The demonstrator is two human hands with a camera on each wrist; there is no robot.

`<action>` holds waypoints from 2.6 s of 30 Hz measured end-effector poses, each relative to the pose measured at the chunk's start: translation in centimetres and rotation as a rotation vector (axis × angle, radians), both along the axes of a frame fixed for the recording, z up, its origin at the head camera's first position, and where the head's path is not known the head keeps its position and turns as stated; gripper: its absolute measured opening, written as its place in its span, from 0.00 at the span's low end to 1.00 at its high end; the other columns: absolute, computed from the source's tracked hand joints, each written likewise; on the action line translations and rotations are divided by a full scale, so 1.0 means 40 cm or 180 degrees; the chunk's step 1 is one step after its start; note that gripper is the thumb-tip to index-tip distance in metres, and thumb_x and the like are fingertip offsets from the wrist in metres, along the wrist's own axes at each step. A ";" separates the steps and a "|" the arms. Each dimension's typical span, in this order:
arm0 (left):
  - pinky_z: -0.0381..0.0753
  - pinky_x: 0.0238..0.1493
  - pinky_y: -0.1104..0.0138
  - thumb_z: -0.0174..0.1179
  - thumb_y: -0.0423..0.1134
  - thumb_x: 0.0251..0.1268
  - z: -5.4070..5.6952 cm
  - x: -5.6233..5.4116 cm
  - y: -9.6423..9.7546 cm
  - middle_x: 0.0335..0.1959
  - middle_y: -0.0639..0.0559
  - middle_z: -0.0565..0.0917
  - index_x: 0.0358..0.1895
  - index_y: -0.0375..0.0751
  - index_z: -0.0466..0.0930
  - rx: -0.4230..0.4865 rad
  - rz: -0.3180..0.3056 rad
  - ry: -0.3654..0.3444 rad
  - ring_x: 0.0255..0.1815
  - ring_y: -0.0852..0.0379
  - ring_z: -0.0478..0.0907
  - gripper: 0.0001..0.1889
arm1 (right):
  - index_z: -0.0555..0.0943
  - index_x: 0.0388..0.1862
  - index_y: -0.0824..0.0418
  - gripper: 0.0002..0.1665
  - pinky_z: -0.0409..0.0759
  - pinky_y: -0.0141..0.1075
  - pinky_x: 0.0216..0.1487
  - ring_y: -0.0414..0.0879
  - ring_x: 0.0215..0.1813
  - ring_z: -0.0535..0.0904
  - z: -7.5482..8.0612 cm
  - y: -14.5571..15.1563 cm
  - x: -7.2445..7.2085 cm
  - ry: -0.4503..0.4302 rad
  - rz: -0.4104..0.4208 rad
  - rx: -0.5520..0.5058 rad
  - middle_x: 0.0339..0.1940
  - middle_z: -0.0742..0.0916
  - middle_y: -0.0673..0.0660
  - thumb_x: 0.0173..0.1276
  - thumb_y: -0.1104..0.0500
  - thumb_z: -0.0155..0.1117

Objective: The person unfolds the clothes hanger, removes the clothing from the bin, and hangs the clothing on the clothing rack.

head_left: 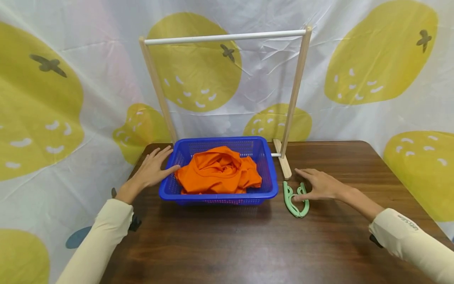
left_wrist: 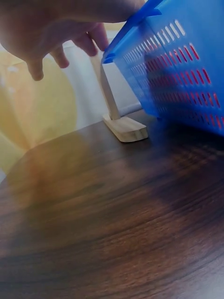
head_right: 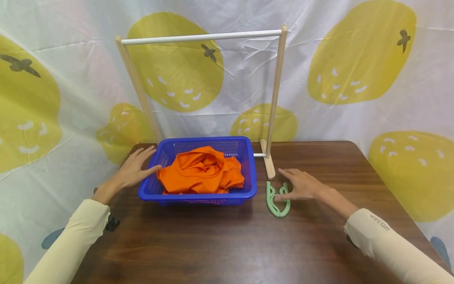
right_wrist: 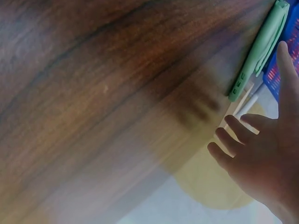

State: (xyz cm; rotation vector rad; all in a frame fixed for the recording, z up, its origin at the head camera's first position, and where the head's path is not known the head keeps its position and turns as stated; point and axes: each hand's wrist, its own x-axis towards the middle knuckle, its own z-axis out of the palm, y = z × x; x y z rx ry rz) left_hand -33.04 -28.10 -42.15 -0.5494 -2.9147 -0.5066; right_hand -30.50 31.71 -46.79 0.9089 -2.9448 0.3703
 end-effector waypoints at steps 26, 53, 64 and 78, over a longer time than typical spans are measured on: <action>0.43 0.76 0.30 0.61 0.54 0.74 -0.002 -0.001 0.015 0.80 0.38 0.63 0.79 0.35 0.63 0.0188 -0.0079 -0.0034 0.81 0.29 0.51 0.39 | 0.80 0.68 0.66 0.55 0.80 0.46 0.45 0.55 0.56 0.77 -0.030 0.000 0.002 -0.0143 -0.0057 -0.0181 0.57 0.81 0.62 0.55 0.27 0.77; 0.41 0.76 0.31 0.62 0.54 0.74 -0.001 -0.002 0.009 0.81 0.40 0.63 0.80 0.37 0.63 0.0187 -0.0052 -0.0065 0.82 0.30 0.50 0.39 | 0.85 0.54 0.63 0.40 0.82 0.44 0.40 0.47 0.41 0.80 -0.002 -0.005 0.030 -0.0240 -0.0224 -0.0322 0.43 0.83 0.56 0.54 0.34 0.81; 0.42 0.77 0.32 0.62 0.54 0.74 0.002 0.000 0.009 0.81 0.40 0.63 0.80 0.37 0.63 0.0163 -0.0049 -0.0073 0.82 0.30 0.50 0.39 | 0.84 0.48 0.64 0.35 0.77 0.38 0.39 0.45 0.38 0.75 -0.003 0.000 0.026 -0.0289 -0.0178 -0.0531 0.36 0.80 0.54 0.54 0.41 0.85; 0.43 0.76 0.31 0.63 0.53 0.74 0.004 0.004 0.008 0.80 0.38 0.64 0.79 0.35 0.64 0.0142 -0.0053 -0.0006 0.81 0.29 0.51 0.38 | 0.76 0.52 0.65 0.34 0.81 0.34 0.35 0.43 0.36 0.84 0.020 -0.002 0.020 -0.0350 0.0008 -0.0961 0.33 0.85 0.50 0.56 0.51 0.85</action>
